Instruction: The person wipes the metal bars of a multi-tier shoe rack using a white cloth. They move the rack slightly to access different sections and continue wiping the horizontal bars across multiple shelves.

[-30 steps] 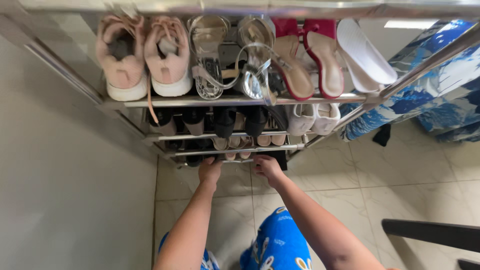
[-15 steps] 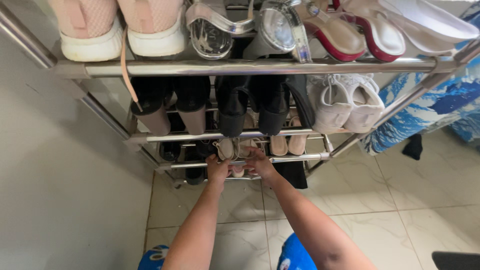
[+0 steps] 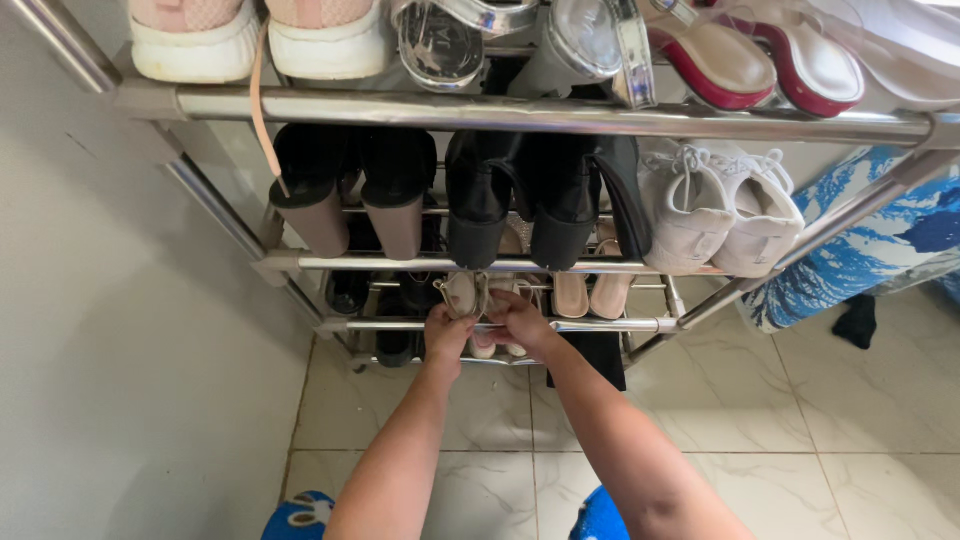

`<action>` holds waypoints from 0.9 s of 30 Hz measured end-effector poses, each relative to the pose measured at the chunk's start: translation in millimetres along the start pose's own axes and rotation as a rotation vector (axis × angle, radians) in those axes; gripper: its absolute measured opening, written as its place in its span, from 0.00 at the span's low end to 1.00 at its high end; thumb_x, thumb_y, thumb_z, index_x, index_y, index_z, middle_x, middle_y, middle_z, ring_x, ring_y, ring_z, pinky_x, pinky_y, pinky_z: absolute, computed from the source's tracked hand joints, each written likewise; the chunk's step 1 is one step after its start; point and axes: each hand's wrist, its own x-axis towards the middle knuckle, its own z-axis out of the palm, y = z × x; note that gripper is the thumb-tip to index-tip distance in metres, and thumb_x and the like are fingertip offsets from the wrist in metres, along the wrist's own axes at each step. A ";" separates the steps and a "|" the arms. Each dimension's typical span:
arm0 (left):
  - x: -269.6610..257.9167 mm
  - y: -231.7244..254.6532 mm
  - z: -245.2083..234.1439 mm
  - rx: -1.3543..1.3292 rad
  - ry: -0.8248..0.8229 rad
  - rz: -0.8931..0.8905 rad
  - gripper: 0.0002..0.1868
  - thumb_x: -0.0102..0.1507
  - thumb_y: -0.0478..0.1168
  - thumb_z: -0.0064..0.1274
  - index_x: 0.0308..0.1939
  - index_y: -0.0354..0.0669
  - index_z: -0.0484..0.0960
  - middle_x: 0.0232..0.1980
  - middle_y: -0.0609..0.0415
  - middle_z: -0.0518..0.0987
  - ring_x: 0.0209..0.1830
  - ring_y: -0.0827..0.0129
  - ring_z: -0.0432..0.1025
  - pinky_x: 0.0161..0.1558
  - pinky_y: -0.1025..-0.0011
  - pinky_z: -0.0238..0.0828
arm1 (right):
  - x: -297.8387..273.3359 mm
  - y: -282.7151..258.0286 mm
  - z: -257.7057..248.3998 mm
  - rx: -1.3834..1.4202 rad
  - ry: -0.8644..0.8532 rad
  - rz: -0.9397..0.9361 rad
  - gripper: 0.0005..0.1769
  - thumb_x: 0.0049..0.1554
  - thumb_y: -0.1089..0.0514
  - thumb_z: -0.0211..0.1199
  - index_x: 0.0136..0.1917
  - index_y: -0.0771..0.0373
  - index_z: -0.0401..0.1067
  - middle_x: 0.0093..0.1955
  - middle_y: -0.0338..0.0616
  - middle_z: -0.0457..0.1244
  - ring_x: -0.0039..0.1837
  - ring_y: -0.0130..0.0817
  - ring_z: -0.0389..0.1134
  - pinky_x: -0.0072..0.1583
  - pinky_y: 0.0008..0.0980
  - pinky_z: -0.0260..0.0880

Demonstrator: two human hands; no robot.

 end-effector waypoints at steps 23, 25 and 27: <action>-21.3 34.2 8.4 -0.236 -0.164 -0.223 0.32 0.61 0.37 0.58 0.68 0.58 0.67 0.58 0.55 0.78 0.58 0.65 0.75 0.59 0.67 0.68 | 2.7 -36.3 20.8 -0.406 0.366 0.013 0.53 0.46 0.57 0.75 0.75 0.66 0.48 0.60 0.56 0.66 0.51 0.51 0.77 0.39 0.42 0.76; -22.3 30.3 5.8 -0.242 -0.177 -0.185 0.33 0.61 0.37 0.59 0.70 0.58 0.68 0.59 0.58 0.78 0.59 0.68 0.74 0.60 0.68 0.67 | 18.6 -24.9 9.3 -0.506 0.433 -0.087 0.50 0.45 0.52 0.78 0.73 0.67 0.55 0.60 0.56 0.65 0.54 0.50 0.75 0.45 0.44 0.76; -23.8 28.5 2.5 -0.277 -0.165 -0.152 0.33 0.61 0.36 0.59 0.70 0.60 0.68 0.59 0.60 0.78 0.60 0.70 0.74 0.61 0.69 0.68 | 32.7 -12.2 1.2 -0.734 0.568 -0.181 0.45 0.49 0.44 0.75 0.72 0.64 0.61 0.58 0.60 0.68 0.56 0.50 0.73 0.55 0.42 0.73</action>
